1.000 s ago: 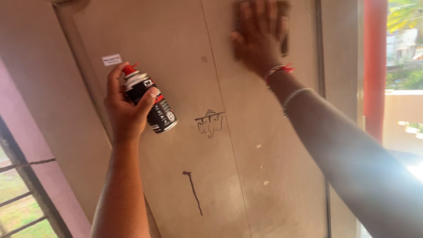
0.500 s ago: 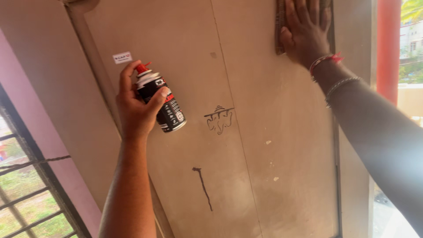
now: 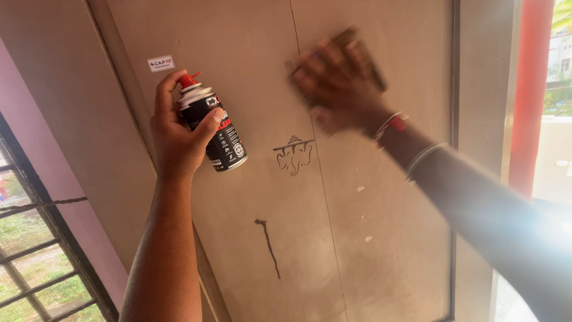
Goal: The person cleans a wooden door by scrubbing it with a cloth and applying a spray cleaner. They repeatedly wipe the door surface, focusing on removing marks and dirt, while holding the spray can in the other hand.
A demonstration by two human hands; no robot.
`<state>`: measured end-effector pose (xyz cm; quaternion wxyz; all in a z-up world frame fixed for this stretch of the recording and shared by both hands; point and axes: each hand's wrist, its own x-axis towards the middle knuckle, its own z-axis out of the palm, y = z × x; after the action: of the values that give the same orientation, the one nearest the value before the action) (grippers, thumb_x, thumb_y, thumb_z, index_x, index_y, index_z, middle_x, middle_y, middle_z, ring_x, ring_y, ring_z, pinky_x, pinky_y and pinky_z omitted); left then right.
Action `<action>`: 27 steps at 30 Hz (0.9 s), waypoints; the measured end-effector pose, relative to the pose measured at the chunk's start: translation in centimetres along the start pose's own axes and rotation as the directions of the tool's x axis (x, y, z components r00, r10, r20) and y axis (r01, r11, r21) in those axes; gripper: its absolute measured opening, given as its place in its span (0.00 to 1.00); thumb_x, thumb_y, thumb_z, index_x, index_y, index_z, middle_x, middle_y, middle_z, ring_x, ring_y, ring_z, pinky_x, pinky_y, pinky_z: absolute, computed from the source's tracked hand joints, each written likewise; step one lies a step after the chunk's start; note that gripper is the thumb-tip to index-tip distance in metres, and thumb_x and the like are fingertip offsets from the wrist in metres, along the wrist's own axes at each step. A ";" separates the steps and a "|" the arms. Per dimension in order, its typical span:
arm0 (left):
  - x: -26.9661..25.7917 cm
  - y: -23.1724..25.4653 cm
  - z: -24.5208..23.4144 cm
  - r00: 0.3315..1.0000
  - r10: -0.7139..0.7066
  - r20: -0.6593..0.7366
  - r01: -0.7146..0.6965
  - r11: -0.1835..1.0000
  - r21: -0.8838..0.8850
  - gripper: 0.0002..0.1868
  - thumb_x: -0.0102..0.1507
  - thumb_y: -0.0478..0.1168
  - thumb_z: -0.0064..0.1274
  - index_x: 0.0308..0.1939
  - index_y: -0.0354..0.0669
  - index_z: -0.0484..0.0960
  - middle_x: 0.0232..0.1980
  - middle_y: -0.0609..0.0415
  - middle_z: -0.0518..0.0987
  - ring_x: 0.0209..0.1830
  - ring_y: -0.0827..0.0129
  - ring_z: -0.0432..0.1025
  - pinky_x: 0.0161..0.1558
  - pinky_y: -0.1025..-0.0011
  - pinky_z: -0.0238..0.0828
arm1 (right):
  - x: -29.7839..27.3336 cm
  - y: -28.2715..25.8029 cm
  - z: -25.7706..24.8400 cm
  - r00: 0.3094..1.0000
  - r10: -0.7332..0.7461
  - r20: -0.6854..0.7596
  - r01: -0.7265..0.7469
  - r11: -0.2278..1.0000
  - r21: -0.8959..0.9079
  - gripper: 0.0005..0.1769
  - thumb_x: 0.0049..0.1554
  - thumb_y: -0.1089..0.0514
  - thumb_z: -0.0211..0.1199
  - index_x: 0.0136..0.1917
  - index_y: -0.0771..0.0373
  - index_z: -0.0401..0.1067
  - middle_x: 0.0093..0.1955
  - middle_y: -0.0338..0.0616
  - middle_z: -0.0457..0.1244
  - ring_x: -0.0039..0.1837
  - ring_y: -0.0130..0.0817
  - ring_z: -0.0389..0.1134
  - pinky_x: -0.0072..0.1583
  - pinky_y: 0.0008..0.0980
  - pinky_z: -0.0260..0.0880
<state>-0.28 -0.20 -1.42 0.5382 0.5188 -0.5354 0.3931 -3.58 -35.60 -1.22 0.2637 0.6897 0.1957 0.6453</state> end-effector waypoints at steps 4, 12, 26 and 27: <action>-0.2 0.2 -0.3 1.000 0.008 0.012 -0.008 0.999 -0.033 0.35 0.63 0.32 0.63 0.72 0.43 0.66 0.60 0.51 0.79 0.51 0.71 0.79 0.56 0.68 0.83 | -1.4 6.2 -1.8 0.964 0.253 0.078 -0.260 0.962 0.083 0.40 0.62 0.45 0.53 0.84 0.57 0.56 0.87 0.50 0.43 0.87 0.61 0.36 0.78 0.72 0.35; -0.1 -0.4 -0.3 0.999 0.041 0.011 -0.041 0.999 -0.030 0.36 0.62 0.32 0.64 0.72 0.43 0.65 0.67 0.50 0.78 0.53 0.71 0.79 0.57 0.68 0.83 | 2.8 3.0 -2.3 0.916 0.385 0.109 -0.395 0.915 0.087 0.41 0.66 0.45 0.53 0.87 0.60 0.51 0.89 0.50 0.38 0.86 0.60 0.31 0.77 0.72 0.25; 0.2 -1.9 -0.9 0.992 0.117 0.049 -0.116 0.993 -0.021 0.33 0.66 0.32 0.63 0.73 0.43 0.66 0.67 0.48 0.76 0.55 0.71 0.77 0.61 0.68 0.83 | -5.0 6.6 -4.3 0.921 0.383 0.072 -0.388 0.920 0.061 0.40 0.66 0.47 0.57 0.83 0.67 0.52 0.87 0.58 0.45 0.86 0.64 0.36 0.78 0.70 0.31; 0.0 -1.7 -0.8 0.993 0.103 0.052 -0.102 0.995 -0.015 0.34 0.66 0.32 0.63 0.74 0.43 0.66 0.67 0.48 0.76 0.55 0.72 0.78 0.61 0.67 0.84 | -5.3 6.7 -4.1 0.905 0.420 0.070 -0.425 0.902 0.078 0.37 0.68 0.48 0.55 0.83 0.67 0.52 0.87 0.56 0.45 0.86 0.62 0.37 0.79 0.70 0.31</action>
<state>1.58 0.35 -1.56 0.5062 0.4976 -0.5776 0.4032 -8.65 -43.63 -1.19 0.0907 0.7436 0.0640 0.6594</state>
